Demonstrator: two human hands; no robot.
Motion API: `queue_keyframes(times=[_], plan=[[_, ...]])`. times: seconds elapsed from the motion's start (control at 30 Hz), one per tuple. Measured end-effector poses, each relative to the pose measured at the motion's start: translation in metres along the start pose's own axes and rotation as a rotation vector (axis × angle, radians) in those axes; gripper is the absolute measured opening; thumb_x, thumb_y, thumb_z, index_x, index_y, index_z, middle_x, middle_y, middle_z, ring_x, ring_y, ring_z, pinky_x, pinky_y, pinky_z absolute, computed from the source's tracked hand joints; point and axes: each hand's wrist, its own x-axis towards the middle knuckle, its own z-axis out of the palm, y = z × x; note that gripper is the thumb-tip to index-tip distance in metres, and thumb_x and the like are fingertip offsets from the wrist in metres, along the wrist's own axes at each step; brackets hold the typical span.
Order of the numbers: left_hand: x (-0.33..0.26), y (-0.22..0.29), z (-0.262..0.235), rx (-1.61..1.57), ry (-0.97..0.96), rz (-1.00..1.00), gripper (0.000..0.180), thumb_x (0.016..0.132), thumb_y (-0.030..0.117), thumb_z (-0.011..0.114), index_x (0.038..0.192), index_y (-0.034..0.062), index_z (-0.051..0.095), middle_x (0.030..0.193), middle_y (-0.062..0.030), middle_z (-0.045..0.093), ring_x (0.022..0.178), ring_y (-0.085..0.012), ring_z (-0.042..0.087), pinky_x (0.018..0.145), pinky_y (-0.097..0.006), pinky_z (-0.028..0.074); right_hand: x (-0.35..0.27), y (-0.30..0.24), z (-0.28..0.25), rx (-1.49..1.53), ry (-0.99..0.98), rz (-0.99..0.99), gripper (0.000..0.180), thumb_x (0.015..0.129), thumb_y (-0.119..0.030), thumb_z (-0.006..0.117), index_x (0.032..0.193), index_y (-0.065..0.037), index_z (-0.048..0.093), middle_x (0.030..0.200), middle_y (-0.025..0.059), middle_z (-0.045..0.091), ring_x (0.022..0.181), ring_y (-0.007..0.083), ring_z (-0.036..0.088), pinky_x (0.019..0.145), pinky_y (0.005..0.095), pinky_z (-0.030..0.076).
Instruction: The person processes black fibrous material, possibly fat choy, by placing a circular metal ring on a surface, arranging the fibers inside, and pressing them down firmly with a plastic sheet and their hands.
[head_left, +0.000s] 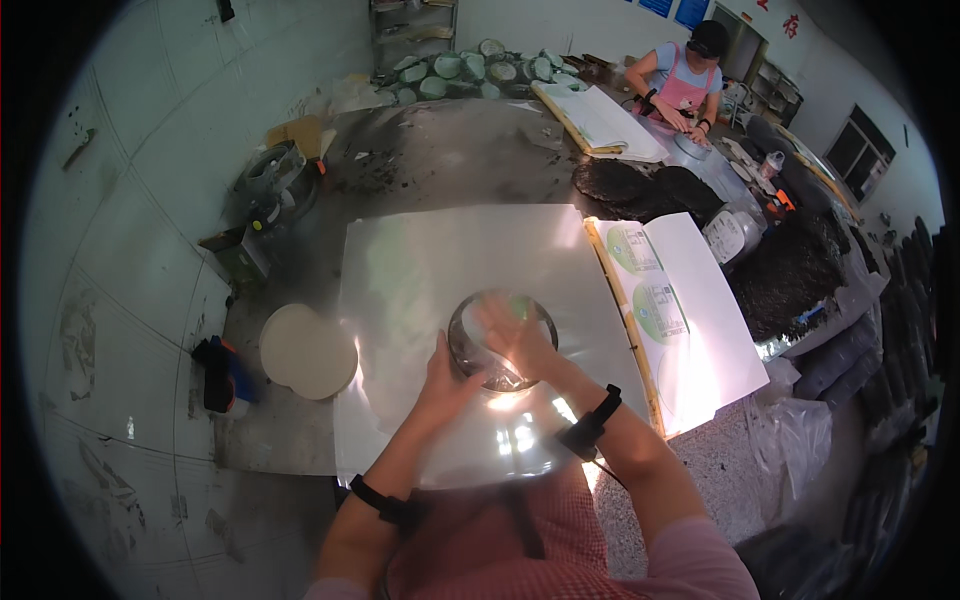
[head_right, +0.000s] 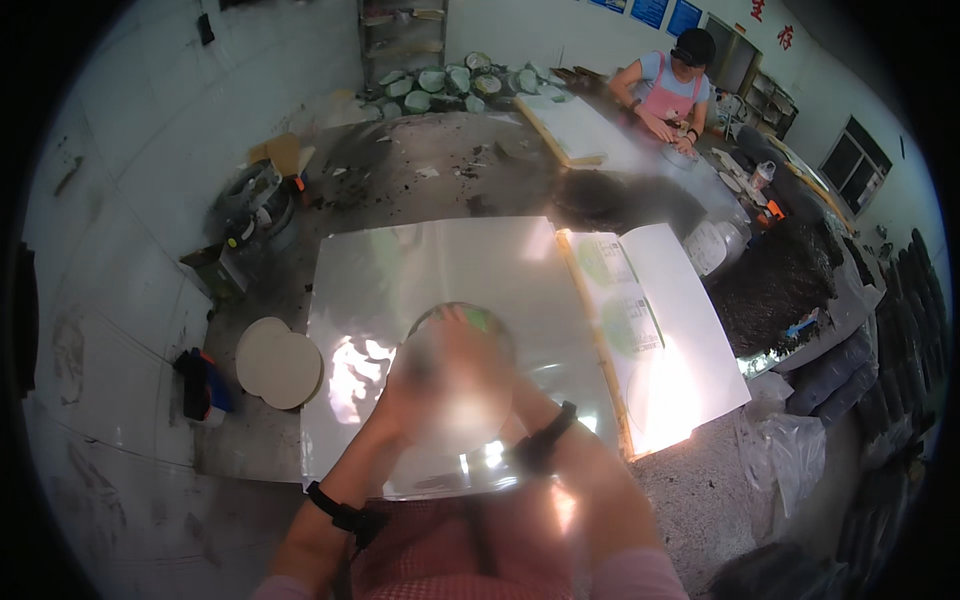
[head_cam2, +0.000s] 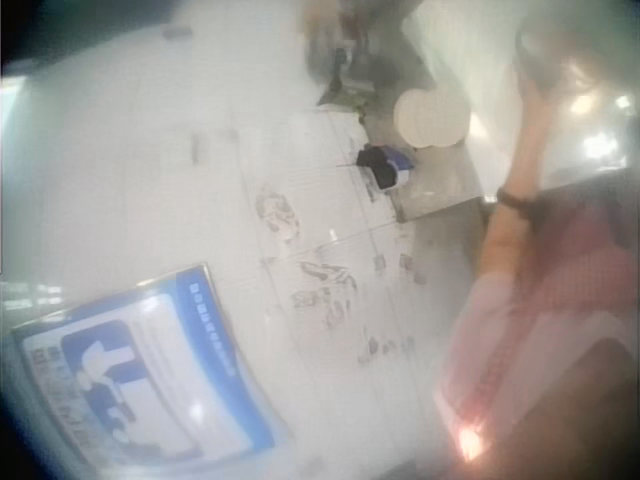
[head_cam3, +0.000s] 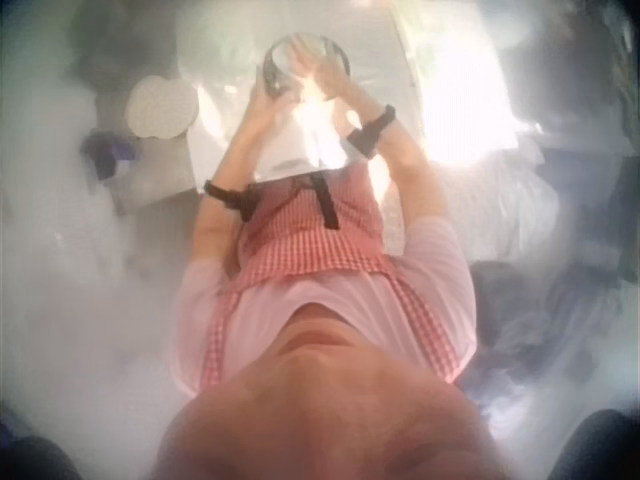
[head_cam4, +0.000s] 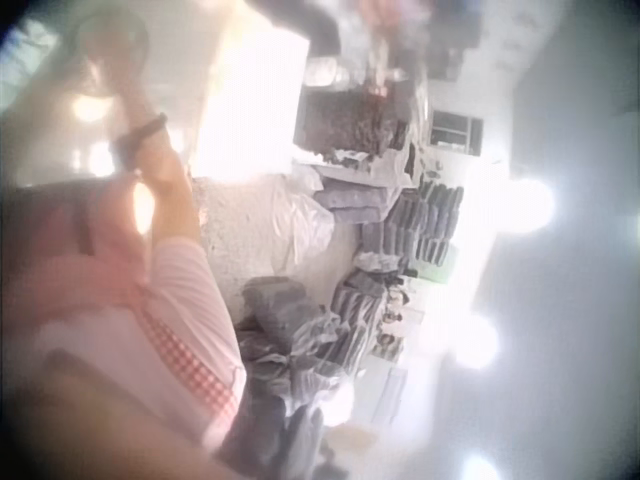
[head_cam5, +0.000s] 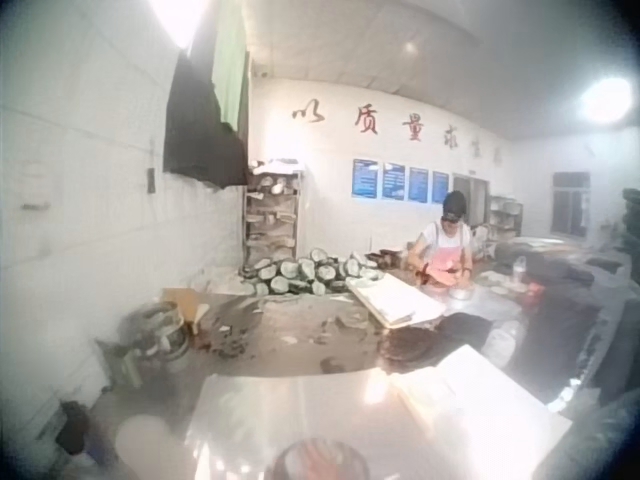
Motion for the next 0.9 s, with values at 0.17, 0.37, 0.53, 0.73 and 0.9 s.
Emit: queue_keyframes(times=[0.17,0.37,0.53,0.73,0.9], plan=[[0.002,0.006,0.014,-0.022,0.024,-0.091,0.056,0.084,0.036,0.053,0.133,0.0094,0.044,0.114,-0.0162,0.056,0.106,-0.0304,0.052,0.092,-0.044,0.03,-0.001,-0.006,0.003,0.147,-0.116,-0.006,0.052,0.089,-0.034,0.049,0.136,-0.013,0.042,0.15,0.0101,0.026,0.141,0.0321,0.017,0.096,0.0743,0.005],[0.009,-0.006,0.0,-0.237,-0.204,-0.215,0.053,0.086,0.031,0.052,0.133,0.0081,0.042,0.106,-0.019,0.058,0.098,-0.0323,0.056,0.084,-0.042,0.038,-0.004,-0.026,-0.003,-0.025,-0.114,-0.001,0.068,0.084,-0.053,0.049,0.143,-0.022,0.033,0.152,0.0113,0.021,0.141,0.0339,0.015,0.098,0.0745,-0.001],[0.013,-0.027,0.006,-0.217,-0.211,-0.408,0.051,0.088,0.027,0.052,0.134,0.0071,0.041,0.1,-0.0213,0.06,0.091,-0.0338,0.06,0.078,-0.04,0.045,0.0,-0.022,-0.017,-0.075,-0.178,-0.033,0.072,0.08,-0.058,0.054,0.141,-0.024,0.037,0.151,0.0131,0.021,0.14,0.0368,0.014,0.098,0.0749,0.007],[0.022,-0.006,-0.006,-0.383,-0.194,-0.552,0.042,0.089,0.022,0.049,0.127,0.0063,0.046,0.084,-0.0192,0.064,0.077,-0.0342,0.064,0.07,-0.045,0.048,-0.012,-0.025,-0.059,-0.163,-0.202,-0.094,0.067,0.076,-0.06,0.054,0.137,-0.032,0.042,0.149,0.0108,0.028,0.136,0.0403,0.023,0.098,0.0695,0.02],[0.029,0.033,-0.029,-0.17,-0.102,-0.198,0.039,0.087,0.017,0.047,0.124,0.006,0.046,0.079,-0.0191,0.064,0.068,-0.0372,0.063,0.065,-0.045,0.049,-0.007,-0.024,-0.062,-0.284,-0.183,-0.158,0.065,0.075,-0.06,0.056,0.132,-0.03,0.049,0.147,0.0111,0.032,0.131,0.0404,0.031,0.096,0.0668,0.028]])
